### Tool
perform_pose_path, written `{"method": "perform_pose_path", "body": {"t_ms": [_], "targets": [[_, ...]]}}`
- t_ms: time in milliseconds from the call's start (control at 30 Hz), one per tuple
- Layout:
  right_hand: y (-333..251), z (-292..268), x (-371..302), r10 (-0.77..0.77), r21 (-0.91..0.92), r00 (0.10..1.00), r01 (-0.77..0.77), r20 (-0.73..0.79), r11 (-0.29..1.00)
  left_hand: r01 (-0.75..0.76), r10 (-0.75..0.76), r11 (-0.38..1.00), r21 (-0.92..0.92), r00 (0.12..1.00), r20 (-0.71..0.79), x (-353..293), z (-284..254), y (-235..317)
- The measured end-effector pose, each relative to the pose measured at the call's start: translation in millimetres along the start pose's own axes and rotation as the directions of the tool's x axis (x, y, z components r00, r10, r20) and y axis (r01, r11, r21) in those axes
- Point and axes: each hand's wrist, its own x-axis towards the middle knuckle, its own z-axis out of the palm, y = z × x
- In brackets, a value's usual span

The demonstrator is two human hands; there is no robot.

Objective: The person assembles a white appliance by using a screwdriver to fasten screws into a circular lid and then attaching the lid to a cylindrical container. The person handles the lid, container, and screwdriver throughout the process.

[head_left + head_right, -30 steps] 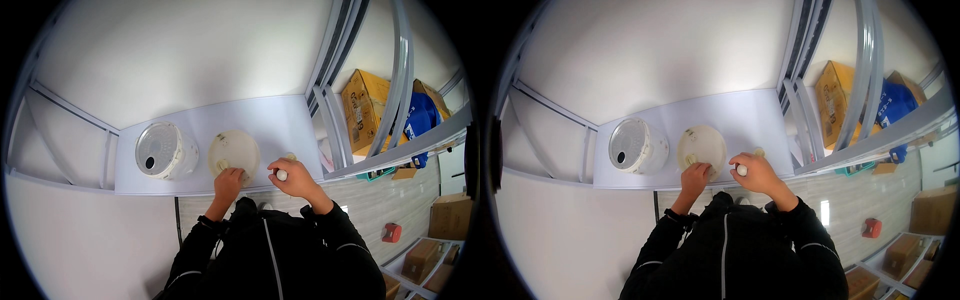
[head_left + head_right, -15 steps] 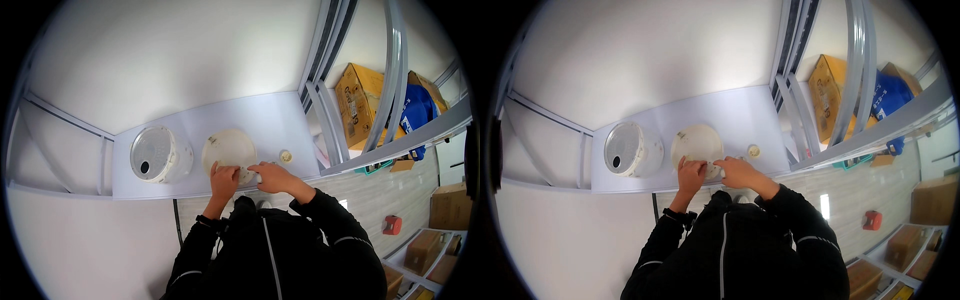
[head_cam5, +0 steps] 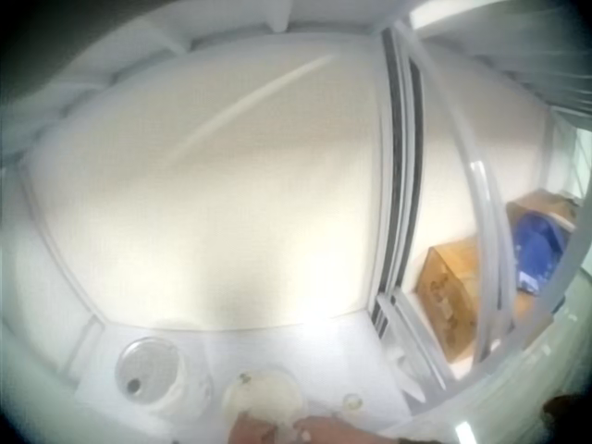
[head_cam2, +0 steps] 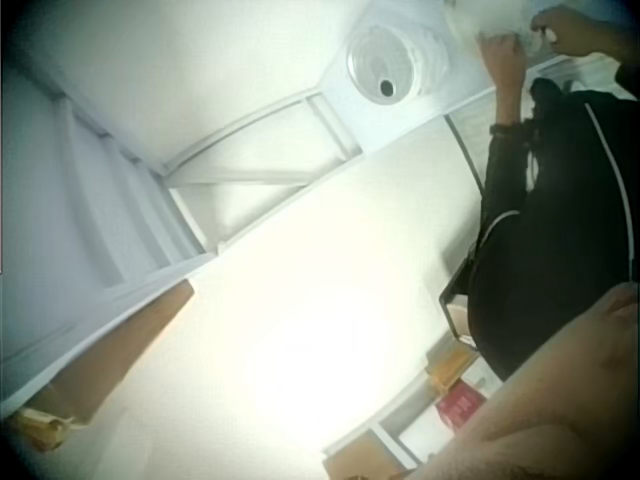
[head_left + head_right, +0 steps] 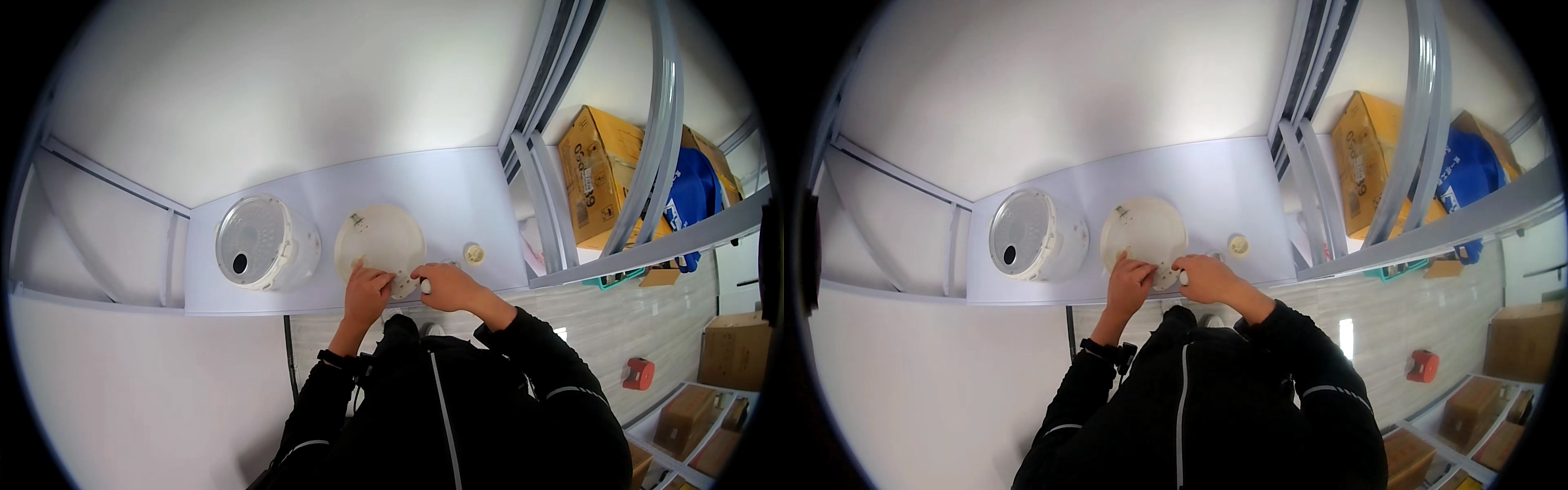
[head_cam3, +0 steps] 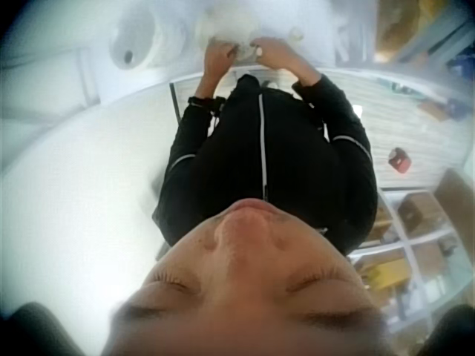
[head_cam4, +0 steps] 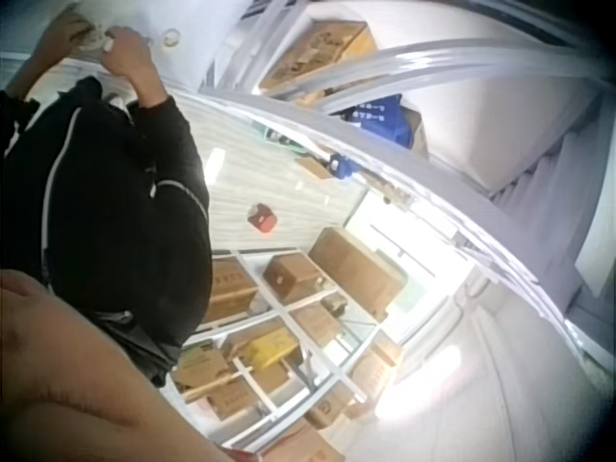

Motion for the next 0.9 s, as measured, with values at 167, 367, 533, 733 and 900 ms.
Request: {"method": "perform_pose_path", "body": {"t_ms": [167, 367, 533, 733, 900], "targets": [[-7, -5, -2, 0.009, 0.029, 1.0, -0.01, 0.004, 1.0, 0.032, -0.031, 0.999, -0.044, 0.999, 0.016, 1, -3, 1], [-6, -5, -4, -0.014, 0.057, 1.0, 0.014, -0.009, 0.998, 0.115, -0.111, 0.989, -0.091, 0.993, 0.04, 8, -7, 11], [-6, -4, -5, -0.019, 0.053, 1.0, 0.02, -0.015, 0.998, 0.153, -0.148, 0.979, -0.134, 0.988, 0.051, 10, -6, 10], [-3, -4, -5, -0.029, 0.051, 0.999, 0.03, -0.026, 0.998, 0.09, -0.081, 0.986, -0.144, 0.994, 0.066, 11, -6, 5], [-2, -4, -5, -0.029, 0.049, 0.999, 0.03, -0.024, 0.998, 0.111, -0.104, 0.98, -0.162, 0.993, 0.055, 9, -6, 8]]}}
